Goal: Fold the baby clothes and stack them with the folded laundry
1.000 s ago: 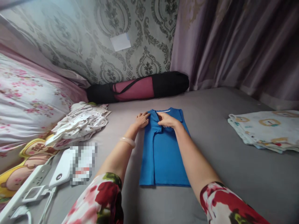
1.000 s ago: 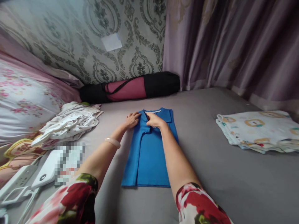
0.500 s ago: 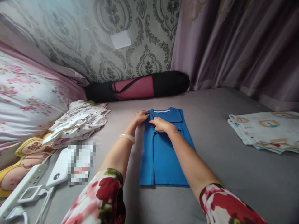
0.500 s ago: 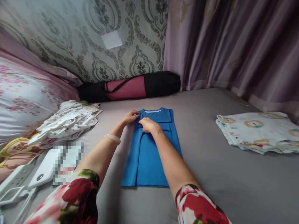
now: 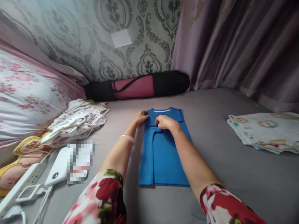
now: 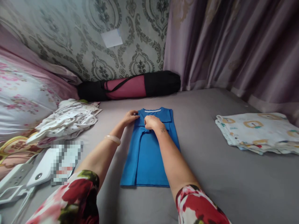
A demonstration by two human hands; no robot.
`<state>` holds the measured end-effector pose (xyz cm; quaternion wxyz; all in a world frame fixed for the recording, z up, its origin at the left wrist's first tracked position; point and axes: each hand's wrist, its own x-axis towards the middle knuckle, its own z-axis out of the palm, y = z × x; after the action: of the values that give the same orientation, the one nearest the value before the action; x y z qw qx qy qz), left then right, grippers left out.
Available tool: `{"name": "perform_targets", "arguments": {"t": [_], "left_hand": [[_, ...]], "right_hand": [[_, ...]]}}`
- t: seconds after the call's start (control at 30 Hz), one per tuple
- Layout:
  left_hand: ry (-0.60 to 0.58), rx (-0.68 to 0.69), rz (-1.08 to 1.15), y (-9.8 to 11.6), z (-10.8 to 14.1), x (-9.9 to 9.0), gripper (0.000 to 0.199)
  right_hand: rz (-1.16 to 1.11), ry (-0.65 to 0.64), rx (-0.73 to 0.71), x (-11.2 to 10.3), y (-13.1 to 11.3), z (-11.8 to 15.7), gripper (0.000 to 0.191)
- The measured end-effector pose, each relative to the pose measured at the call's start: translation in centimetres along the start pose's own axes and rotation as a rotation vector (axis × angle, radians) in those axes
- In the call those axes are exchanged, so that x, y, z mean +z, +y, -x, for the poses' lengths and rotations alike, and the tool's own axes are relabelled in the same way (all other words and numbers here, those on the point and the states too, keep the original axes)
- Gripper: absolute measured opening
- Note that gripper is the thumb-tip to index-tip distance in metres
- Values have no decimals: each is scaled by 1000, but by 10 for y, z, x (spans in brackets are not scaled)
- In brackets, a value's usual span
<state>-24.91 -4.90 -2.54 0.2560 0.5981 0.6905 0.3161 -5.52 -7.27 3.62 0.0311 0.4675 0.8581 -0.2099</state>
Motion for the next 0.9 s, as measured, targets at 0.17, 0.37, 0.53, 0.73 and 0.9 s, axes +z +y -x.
{"name": "perform_targets", "arguments": {"t": [0.17,0.37,0.53,0.73,0.9], "left_hand": [[74,-10,75,1,23,0,42],[46,63,-283,6,101,5,36],[-45,228,-425,20,183,15,54],[-85,188,-544,31,221,32,60],[-10,225,-562,30,222,37,63]], "right_hand": [[-31,321,-59,20,-4,-17,43],[-62,306,-100,51,-15,-37,57],[-85,178,-67,58,-20,-41,65],[-22,126,-16,51,-34,-48,69],[19,83,55,46,-51,-61,71]]}}
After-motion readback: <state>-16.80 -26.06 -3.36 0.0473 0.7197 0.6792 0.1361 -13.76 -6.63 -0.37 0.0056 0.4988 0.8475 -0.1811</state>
